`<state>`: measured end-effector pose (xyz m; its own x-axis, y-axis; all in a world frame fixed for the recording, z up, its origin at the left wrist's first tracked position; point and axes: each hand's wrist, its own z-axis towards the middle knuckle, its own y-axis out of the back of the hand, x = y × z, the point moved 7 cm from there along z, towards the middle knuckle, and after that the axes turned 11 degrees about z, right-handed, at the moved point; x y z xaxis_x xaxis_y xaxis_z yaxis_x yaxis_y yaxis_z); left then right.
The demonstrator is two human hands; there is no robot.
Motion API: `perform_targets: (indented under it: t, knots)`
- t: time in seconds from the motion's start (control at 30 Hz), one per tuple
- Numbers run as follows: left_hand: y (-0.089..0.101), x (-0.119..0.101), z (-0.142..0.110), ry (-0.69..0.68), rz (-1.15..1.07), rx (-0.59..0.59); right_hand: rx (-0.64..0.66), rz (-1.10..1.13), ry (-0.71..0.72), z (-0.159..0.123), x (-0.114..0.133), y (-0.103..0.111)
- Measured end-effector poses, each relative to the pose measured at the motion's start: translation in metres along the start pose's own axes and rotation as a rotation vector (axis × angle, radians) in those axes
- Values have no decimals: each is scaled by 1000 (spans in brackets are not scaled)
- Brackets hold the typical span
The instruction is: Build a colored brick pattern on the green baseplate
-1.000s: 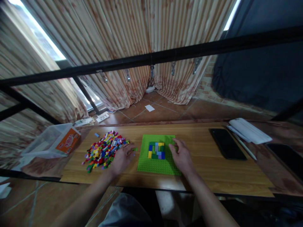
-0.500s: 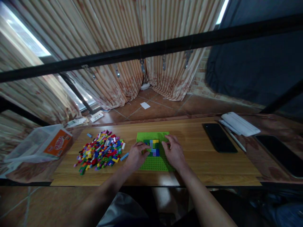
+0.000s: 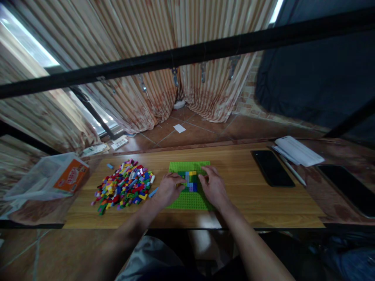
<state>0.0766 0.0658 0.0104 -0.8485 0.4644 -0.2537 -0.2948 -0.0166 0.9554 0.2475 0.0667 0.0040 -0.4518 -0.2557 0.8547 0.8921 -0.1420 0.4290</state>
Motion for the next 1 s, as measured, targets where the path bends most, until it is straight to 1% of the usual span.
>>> perform_targets:
  t: [0.23, 0.4, 0.47, 0.57, 0.63, 0.7, 0.83, 1.0]
  knots:
    - [7, -4, -7, 34, 14, -42, 22, -17, -7, 0, 3, -2]
    - [16, 7, -11, 142, -81, -133, 28, -11, -29, -1, 3, -2]
    - [18, 8, -17, 185, -95, -184, 26, -26, -3, -3, 6, -3]
    - [15, 2, -29, 181, -66, -222, 57, -44, 115, -8, 17, -10]
    - [12, -6, -38, 155, -14, -220, 113, -54, 194, -14, 24, -18]
    - [9, -13, -46, 133, 48, -194, 166, -90, 243, -21, 28, -27]
    - [4, -18, -54, 111, 160, -137, 223, -231, 307, -30, 30, -39]
    - [-4, -19, -55, 117, 228, -90, 269, -390, 344, -32, 31, -45]
